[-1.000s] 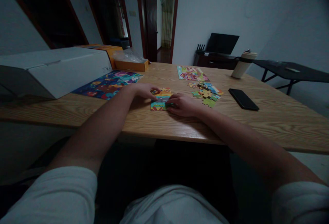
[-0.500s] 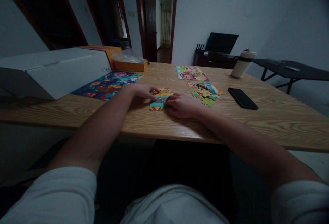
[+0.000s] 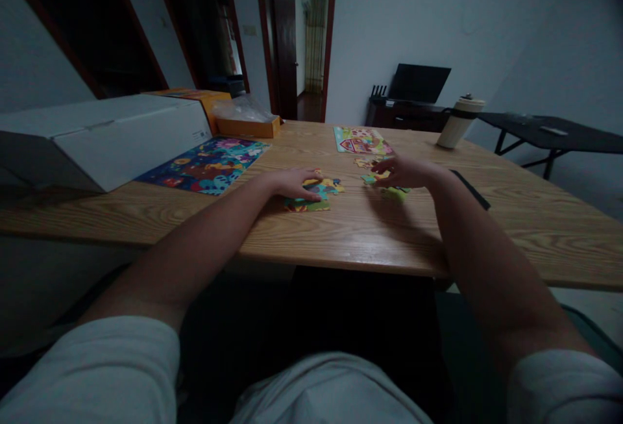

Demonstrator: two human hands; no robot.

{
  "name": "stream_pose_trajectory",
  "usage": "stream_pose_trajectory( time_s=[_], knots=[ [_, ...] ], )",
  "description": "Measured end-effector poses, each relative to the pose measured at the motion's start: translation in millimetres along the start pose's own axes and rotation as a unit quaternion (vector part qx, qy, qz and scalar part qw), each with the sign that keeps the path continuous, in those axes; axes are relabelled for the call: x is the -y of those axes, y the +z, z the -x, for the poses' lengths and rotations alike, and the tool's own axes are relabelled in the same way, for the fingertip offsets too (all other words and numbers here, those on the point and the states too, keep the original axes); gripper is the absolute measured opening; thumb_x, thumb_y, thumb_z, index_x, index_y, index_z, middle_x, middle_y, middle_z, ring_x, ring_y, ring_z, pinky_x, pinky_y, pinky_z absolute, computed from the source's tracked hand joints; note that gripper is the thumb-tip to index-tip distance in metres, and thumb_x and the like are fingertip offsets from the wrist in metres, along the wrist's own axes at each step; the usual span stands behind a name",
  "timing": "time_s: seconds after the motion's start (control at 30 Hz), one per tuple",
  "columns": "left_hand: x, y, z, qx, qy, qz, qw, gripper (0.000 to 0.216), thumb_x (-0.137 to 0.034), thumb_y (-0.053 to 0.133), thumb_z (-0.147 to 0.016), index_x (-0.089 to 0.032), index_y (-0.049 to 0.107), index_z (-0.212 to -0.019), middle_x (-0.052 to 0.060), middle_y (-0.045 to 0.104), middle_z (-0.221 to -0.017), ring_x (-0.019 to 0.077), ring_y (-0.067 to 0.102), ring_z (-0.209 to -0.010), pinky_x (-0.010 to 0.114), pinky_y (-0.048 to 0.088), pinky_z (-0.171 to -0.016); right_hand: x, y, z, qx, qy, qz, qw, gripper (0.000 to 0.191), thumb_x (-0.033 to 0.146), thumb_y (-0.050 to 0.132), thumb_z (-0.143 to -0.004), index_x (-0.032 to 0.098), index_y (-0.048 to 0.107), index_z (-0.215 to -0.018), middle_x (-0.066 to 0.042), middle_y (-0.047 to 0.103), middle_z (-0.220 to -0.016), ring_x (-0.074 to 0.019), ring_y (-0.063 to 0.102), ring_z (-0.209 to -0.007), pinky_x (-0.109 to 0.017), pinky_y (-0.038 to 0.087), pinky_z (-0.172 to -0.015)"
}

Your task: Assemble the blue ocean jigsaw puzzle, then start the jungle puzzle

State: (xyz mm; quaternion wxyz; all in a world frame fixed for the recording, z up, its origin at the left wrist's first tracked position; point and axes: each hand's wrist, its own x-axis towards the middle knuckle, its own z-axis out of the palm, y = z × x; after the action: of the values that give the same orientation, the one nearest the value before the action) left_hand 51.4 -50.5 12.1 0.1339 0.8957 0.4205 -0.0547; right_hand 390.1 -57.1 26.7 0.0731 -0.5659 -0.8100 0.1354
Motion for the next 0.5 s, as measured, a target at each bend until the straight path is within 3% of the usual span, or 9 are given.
stream_pose_trajectory(
  time_s=[0.1, 0.23, 0.4, 0.5],
  knots=[
    [0.7, 1.5, -1.0, 0.017, 0.003, 0.002, 1.000, 0.096, -0.076, 0.053, -0.079, -0.026, 0.033, -0.158, 0.007, 0.029, -0.165, 0.0325, 0.029, -0.148, 0.040, 0.023, -0.119, -8.3, 1.2, -0.6, 0.059, 0.048, 0.061, 0.995, 0.050, 0.039, 0.075, -0.078, 0.025, 0.072, -0.126, -0.006, 0.076, -0.106, -0.0229, 0.070, -0.086, -0.032, 0.053, -0.074],
    [6.3, -0.4, 0.3, 0.022, 0.012, 0.002, 1.000, 0.092, -0.074, 0.054, -0.081, -0.027, 0.034, -0.158, 0.007, 0.030, -0.165, 0.0316, 0.030, -0.147, 0.041, 0.024, -0.119, -2.9, 9.6, -5.4, 0.060, 0.038, 0.096, 0.993, 0.043, 0.036, 0.070, -0.081, 0.028, 0.073, -0.123, -0.003, 0.078, -0.096, -0.0224, 0.070, -0.082, -0.031, 0.053, -0.074],
    [12.0, -1.2, 0.1, 0.023, 0.023, 0.013, 0.999, 0.091, -0.073, 0.055, -0.081, -0.027, 0.036, -0.156, 0.007, 0.031, -0.164, 0.0303, 0.032, -0.147, 0.040, 0.025, -0.118, -5.2, 19.8, -15.4, 0.028, 0.041, 0.129, 0.990, 0.052, 0.033, 0.067, -0.083, 0.026, 0.067, -0.134, -0.008, 0.075, -0.114, -0.0243, 0.069, -0.095, -0.033, 0.052, -0.082],
    [13.0, -2.3, 0.7, 0.027, 0.026, 0.018, 0.999, 0.089, -0.073, 0.053, -0.083, -0.025, 0.037, -0.156, 0.009, 0.032, -0.164, 0.0304, 0.033, -0.146, 0.040, 0.025, -0.118, -6.5, 23.7, -18.6, 0.018, -0.003, 0.142, 0.990, 0.045, 0.032, 0.067, -0.084, 0.028, 0.070, -0.129, -0.007, 0.073, -0.121, -0.0246, 0.067, -0.103, -0.033, 0.051, -0.087]
  ],
)
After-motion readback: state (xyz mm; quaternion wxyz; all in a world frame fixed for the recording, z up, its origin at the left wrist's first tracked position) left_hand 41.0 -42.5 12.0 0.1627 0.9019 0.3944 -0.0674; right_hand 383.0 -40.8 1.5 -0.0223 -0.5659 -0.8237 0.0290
